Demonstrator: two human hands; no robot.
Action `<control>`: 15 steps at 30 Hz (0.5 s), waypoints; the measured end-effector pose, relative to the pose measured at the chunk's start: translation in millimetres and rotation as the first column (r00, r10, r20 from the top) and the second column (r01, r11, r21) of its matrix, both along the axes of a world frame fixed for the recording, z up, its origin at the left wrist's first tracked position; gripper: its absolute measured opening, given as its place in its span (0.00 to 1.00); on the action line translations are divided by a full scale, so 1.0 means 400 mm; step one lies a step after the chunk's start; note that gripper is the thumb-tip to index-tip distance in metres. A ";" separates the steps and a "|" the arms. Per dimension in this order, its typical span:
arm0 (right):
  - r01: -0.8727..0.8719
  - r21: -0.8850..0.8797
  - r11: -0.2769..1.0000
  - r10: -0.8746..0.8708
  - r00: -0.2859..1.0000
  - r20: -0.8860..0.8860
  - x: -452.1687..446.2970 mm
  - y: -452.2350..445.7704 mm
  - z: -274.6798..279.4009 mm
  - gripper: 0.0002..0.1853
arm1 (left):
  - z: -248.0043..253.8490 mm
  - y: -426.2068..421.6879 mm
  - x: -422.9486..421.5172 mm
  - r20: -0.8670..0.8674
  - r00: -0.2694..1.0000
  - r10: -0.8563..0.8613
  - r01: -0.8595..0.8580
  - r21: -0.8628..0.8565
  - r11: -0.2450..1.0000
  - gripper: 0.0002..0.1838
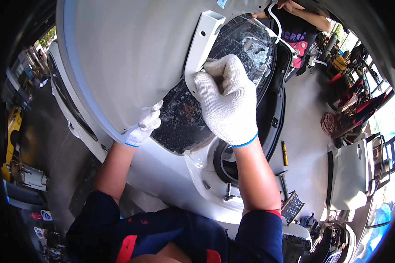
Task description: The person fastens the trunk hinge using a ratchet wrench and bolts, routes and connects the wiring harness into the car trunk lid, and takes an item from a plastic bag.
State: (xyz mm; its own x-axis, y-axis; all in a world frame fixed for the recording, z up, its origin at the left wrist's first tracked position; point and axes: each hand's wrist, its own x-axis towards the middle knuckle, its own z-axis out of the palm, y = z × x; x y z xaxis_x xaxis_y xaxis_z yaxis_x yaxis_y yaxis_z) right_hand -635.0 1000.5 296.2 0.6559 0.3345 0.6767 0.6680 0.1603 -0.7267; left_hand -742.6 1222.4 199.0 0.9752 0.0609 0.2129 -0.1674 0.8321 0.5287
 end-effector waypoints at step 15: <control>0.104 -0.208 0.973 -0.098 0.994 0.038 -0.035 -0.006 0.037 0.08 | -0.006 0.002 0.003 -0.013 0.999 -0.037 0.036 -0.085 0.996 0.27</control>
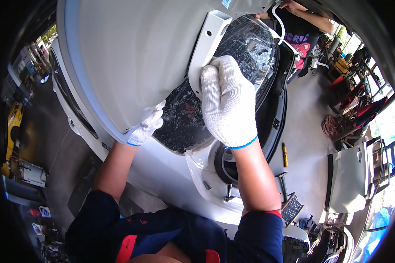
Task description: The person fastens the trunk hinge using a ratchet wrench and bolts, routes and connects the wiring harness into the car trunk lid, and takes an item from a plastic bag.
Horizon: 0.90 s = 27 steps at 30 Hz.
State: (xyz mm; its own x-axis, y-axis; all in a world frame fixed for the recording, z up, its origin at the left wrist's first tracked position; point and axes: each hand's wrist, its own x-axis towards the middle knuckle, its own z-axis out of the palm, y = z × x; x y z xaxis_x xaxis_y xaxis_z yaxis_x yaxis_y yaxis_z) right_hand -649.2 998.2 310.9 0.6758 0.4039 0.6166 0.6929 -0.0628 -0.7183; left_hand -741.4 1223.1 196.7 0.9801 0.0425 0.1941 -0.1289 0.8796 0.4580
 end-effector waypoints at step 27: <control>0.040 -0.056 0.998 -0.030 0.985 0.171 0.035 0.012 -0.015 0.15 | -0.007 0.009 -0.006 0.011 1.000 0.014 -0.014 0.065 0.998 0.28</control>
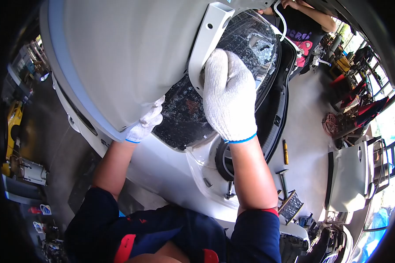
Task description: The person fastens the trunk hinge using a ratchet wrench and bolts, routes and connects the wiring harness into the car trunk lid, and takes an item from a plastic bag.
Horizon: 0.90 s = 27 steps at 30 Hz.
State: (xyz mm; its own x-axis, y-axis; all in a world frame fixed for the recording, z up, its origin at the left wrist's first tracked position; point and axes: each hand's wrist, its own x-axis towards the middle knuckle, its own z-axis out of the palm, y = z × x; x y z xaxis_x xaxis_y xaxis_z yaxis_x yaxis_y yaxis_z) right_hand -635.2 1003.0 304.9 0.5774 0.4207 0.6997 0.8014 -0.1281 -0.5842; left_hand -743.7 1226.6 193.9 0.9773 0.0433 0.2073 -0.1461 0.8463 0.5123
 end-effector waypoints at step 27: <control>-0.083 0.216 0.973 0.138 0.958 -0.250 -0.027 0.000 -0.005 0.10 | -0.008 0.007 0.021 0.105 0.992 -0.063 0.067 -0.039 0.997 0.19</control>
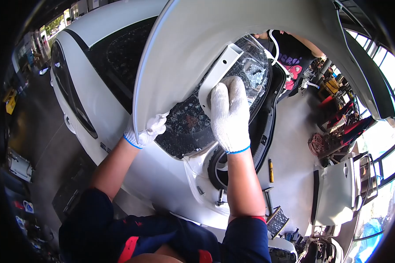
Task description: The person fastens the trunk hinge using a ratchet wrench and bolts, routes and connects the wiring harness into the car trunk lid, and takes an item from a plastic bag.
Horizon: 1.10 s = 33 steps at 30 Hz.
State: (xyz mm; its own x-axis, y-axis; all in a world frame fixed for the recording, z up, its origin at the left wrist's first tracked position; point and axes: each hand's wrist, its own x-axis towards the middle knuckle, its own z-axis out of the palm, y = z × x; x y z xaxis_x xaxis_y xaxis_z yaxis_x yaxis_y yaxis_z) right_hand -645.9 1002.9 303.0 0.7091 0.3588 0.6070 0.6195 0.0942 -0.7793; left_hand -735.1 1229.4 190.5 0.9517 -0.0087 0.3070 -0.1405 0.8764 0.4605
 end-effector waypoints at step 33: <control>0.109 -0.337 0.935 0.109 0.817 0.566 0.045 -0.042 0.064 0.09 | -0.014 0.011 0.003 -0.027 0.997 -0.075 0.069 -0.187 0.980 0.26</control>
